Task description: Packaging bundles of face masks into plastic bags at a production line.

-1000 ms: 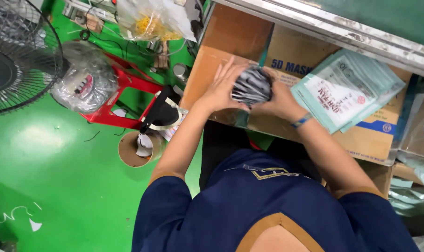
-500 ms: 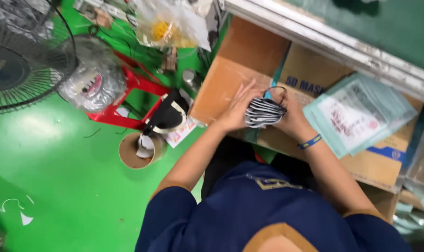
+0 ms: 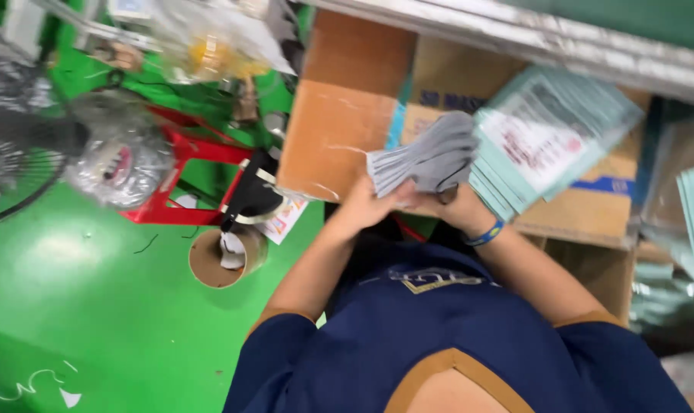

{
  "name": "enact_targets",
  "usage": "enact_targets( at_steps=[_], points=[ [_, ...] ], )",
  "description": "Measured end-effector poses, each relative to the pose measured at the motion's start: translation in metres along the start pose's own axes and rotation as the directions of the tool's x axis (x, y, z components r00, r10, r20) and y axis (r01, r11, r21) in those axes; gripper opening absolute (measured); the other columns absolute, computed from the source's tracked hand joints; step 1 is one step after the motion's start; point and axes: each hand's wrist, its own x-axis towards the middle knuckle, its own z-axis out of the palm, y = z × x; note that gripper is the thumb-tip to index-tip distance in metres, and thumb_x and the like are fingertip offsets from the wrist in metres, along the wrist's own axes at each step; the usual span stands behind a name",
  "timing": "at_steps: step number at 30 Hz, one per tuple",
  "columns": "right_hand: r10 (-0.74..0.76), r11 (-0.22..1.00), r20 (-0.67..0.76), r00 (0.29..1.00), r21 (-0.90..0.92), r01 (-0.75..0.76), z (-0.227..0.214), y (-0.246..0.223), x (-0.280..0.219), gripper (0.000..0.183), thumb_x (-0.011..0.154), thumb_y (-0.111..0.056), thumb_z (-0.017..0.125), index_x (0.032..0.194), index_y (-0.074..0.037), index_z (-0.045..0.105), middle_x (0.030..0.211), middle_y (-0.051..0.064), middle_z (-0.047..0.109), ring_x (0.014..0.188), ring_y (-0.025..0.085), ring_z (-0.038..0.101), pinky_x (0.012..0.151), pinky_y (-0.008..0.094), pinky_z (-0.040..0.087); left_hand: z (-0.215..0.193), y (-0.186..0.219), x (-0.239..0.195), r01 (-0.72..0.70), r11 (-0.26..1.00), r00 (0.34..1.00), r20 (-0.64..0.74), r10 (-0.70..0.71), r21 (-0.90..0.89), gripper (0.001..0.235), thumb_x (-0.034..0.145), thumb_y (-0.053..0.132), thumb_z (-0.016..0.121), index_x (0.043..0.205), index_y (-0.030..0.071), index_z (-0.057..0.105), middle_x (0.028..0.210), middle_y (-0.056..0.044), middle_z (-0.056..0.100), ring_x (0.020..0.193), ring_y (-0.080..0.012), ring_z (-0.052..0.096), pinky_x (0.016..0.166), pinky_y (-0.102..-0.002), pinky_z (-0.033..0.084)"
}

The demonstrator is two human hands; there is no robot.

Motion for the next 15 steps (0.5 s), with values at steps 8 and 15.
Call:
enact_targets(
  at_steps=[8, 15],
  points=[
    [0.067, 0.647, -0.090, 0.994, -0.754, -0.112, -0.104, 0.001, -0.046, 0.016, 0.093, -0.020, 0.075, 0.102, -0.007, 0.076, 0.098, 0.013, 0.070, 0.089, 0.032, 0.068, 0.080, 0.043, 0.056, -0.075, 0.014, 0.053, 0.388, 0.713, 0.812, 0.150, -0.564, 0.584, 0.044, 0.087, 0.032, 0.079, 0.121, 0.005, 0.071, 0.125, -0.015, 0.069, 0.120, -0.0345, 0.061, 0.107, -0.042, 0.048],
    [0.062, 0.316, -0.087, 0.994, -0.943, -0.102, -0.098, 0.031, -0.044, 0.018, 0.077, -0.014, 0.074, 0.087, -0.004, 0.063, 0.087, 0.015, 0.062, 0.083, 0.034, 0.064, 0.070, 0.046, 0.053, 0.076, -0.058, 0.082, -0.287, 0.685, 0.583, 0.690, -0.429, 0.669, 0.081, 0.082, 0.050, 0.082, 0.133, -0.008, 0.058, 0.166, -0.026, 0.019, 0.154, -0.0398, 0.013, 0.122, -0.055, 0.016]
  ],
)
